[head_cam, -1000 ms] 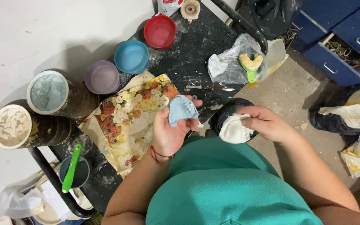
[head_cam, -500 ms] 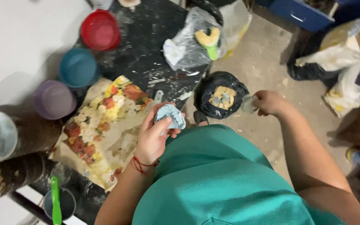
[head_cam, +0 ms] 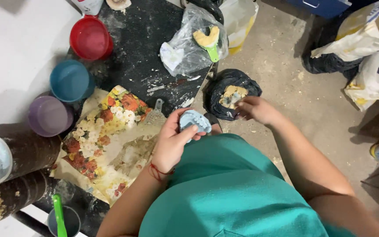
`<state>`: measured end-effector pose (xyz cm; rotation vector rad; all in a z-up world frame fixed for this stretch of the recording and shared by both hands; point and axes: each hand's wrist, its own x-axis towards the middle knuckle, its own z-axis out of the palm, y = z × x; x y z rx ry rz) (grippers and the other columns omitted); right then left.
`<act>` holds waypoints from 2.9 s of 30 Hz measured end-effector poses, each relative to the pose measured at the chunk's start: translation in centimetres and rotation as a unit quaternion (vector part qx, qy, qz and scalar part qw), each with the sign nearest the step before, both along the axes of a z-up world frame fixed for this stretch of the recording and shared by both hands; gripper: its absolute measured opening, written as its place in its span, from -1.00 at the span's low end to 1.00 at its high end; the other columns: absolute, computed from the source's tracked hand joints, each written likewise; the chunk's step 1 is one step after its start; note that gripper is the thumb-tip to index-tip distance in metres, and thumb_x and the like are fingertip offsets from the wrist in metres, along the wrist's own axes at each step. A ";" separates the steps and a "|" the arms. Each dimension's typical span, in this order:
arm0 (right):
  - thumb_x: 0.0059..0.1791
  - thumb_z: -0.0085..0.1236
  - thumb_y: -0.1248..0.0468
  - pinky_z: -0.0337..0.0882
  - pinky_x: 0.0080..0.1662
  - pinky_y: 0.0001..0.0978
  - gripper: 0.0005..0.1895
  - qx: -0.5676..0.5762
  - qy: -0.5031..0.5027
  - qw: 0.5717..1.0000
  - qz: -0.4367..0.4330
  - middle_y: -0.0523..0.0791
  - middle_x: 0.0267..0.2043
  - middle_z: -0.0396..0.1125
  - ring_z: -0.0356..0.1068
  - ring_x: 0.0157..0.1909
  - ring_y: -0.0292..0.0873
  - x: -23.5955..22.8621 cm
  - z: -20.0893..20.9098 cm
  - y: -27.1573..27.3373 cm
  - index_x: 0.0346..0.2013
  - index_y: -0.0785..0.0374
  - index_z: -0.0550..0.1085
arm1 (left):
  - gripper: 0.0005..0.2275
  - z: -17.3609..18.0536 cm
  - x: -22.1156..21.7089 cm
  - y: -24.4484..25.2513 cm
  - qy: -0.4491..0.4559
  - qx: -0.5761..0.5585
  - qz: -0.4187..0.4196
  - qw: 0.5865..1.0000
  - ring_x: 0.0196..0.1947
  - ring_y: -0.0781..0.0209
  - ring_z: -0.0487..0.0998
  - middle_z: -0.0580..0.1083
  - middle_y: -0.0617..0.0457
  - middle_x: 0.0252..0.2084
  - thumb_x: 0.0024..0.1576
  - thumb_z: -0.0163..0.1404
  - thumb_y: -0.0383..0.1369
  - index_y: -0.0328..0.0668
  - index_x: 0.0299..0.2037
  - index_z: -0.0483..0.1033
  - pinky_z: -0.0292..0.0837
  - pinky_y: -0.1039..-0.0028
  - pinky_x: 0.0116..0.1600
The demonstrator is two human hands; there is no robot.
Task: The person cleans a light blue mold by hand, then uses a metal tool to scrape residue from a green mold. The person removes debris from the green mold and places the blue mold into a plastic bag.
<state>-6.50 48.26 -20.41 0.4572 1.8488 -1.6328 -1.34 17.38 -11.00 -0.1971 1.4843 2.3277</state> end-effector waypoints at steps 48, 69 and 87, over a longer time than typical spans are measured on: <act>0.15 -0.43 -0.24 0.61 -0.32 -0.27 -0.29 -0.041 0.124 0.954 0.270 -0.01 -0.46 0.47 0.53 -0.42 -0.08 0.6 13.4 -5.9 -0.13 0.27 0.51 | -0.65 9.9 -4.0 -0.5 0.246 -0.420 -0.286 0.825 -0.19 -0.54 0.61 0.56 -0.49 -0.18 0.22 -0.03 -0.29 -0.10 0.18 0.24 0.51 -0.13 -0.14; 0.07 -0.10 0.39 0.53 -0.05 -0.25 -0.56 -0.100 0.313 0.935 0.135 0.00 -0.12 0.43 0.45 -0.08 -0.15 -0.8 16.0 -8.1 0.27 0.34 0.35 | -0.78 8.3 -4.7 -1.5 0.256 -0.309 0.015 0.916 -0.09 -0.17 0.57 0.53 -0.18 -0.20 0.08 0.16 -0.45 -0.22 -0.06 0.63 0.49 0.12 0.04; 0.09 -0.04 -0.12 0.50 -0.22 0.01 -0.59 0.072 0.428 0.841 0.324 0.02 -0.43 0.39 0.51 -0.32 0.18 -2.8 18.8 -10.2 -0.13 0.15 0.46 | -0.81 10.0 -3.7 -2.4 0.204 -0.367 -0.091 0.903 -0.05 -0.11 0.67 0.66 -0.05 -0.21 0.15 0.08 -0.31 -0.05 -0.07 0.63 0.56 0.23 0.00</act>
